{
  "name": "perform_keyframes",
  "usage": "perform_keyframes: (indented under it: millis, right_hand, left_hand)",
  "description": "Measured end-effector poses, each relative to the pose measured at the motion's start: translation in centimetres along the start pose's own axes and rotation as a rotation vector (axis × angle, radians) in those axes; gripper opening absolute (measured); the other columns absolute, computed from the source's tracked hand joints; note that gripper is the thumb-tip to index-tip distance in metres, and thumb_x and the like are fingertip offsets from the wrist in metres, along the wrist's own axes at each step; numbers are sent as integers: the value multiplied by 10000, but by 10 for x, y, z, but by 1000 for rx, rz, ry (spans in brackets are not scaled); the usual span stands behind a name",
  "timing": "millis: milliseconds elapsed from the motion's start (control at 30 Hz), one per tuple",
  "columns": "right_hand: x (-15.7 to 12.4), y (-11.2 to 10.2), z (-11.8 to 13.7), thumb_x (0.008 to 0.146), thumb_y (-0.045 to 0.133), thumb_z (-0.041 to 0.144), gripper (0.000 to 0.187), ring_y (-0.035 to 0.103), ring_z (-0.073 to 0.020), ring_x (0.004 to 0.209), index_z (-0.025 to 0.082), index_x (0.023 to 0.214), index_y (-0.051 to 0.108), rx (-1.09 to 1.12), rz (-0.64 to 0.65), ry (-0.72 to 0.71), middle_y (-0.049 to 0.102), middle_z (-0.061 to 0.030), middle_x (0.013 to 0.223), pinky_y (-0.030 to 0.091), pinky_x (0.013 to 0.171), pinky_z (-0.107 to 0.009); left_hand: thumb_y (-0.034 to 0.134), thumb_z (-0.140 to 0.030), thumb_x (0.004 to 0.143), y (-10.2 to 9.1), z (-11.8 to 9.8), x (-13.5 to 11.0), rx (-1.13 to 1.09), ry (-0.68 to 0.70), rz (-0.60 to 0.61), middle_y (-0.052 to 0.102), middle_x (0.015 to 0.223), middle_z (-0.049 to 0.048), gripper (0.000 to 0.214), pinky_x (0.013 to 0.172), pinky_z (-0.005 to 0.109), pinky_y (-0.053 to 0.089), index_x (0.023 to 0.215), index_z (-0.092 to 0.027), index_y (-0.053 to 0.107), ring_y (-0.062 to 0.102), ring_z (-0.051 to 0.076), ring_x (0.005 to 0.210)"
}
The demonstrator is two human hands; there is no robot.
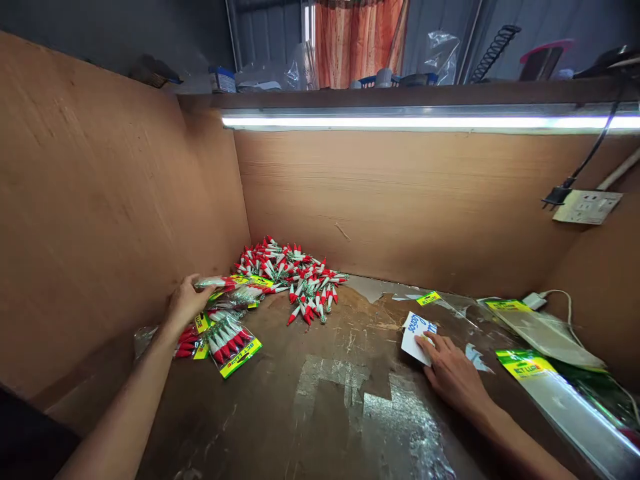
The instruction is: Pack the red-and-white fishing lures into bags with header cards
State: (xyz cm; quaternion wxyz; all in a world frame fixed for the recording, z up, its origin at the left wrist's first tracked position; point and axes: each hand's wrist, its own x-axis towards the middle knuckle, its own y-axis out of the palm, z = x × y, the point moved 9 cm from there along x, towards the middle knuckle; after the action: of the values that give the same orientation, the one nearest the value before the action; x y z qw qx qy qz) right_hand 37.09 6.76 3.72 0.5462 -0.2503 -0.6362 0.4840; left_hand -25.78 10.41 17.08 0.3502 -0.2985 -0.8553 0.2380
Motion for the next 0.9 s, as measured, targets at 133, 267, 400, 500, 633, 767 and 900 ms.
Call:
perform_keyframes:
  millis: [133, 267, 400, 500, 633, 767, 900]
  right_hand:
    - [16, -32, 1, 922, 481, 284, 262, 647, -289, 951, 242, 1073, 691, 284, -143, 130, 690, -111, 1033, 534, 813, -408]
    - [28, -4, 12, 884, 568, 479, 304, 659, -220, 665, 204, 984, 653, 886, 5, 441, 702, -58, 805, 550, 615, -335]
    - [34, 48, 65, 843, 619, 488, 337, 672, -218, 634, 193, 1003, 655, 985, 309, 367, 724, -53, 794, 543, 576, -331]
    - [63, 34, 85, 885, 594, 409, 306, 684, -240, 789, 204, 1103, 661, 682, 94, 152, 731, -80, 930, 541, 706, -360]
    - [132, 23, 133, 937, 527, 298, 202, 672, -207, 809, 203, 969, 702, 526, 48, -97, 730, -67, 922, 510, 738, -310]
    - [215, 38, 189, 929, 544, 224, 189, 670, -187, 839, 198, 1003, 716, 462, 121, -188, 746, -55, 958, 479, 752, -262]
    - [284, 54, 227, 954, 516, 246, 237, 629, -227, 1027, 181, 1086, 701, 411, 89, -173, 713, -103, 1107, 434, 884, -293]
  left_hand:
    - [706, -356, 795, 8, 4, -14, 126, 1, -13, 539, 1350, 297, 695, 1049, 614, 327, 1357, -15, 481, 461, 482, 1278]
    - [580, -472, 910, 24, -80, -83, 139, 306, -96, 301, 1563, 232, 742, 1117, 583, 261, 1511, -133, 307, 254, 457, 1428]
    - [546, -564, 918, 97, -172, -207, -68, 741, 446, 489, 1477, 90, 718, 1065, 460, 396, 1534, -319, 268, 476, 338, 1315]
    - [690, -691, 736, 139, -180, -278, 7, 830, 695, 445, 1501, 149, 993, 1039, 529, 394, 1542, -300, 262, 444, 413, 1317]
    - [728, -622, 718, 162, -158, -301, 66, 800, 765, 497, 1402, 163, 988, 993, 532, 409, 1536, -295, 280, 490, 405, 1216]
    - [693, -540, 772, 165, -147, -295, 62, 793, 773, 525, 1324, 132, 866, 978, 493, 409, 1517, -311, 314, 504, 364, 1139]
    - [686, -558, 773, 168, -144, -287, 43, 798, 787, 510, 1350, 124, 865, 1003, 517, 383, 1515, -325, 307, 483, 367, 1155]
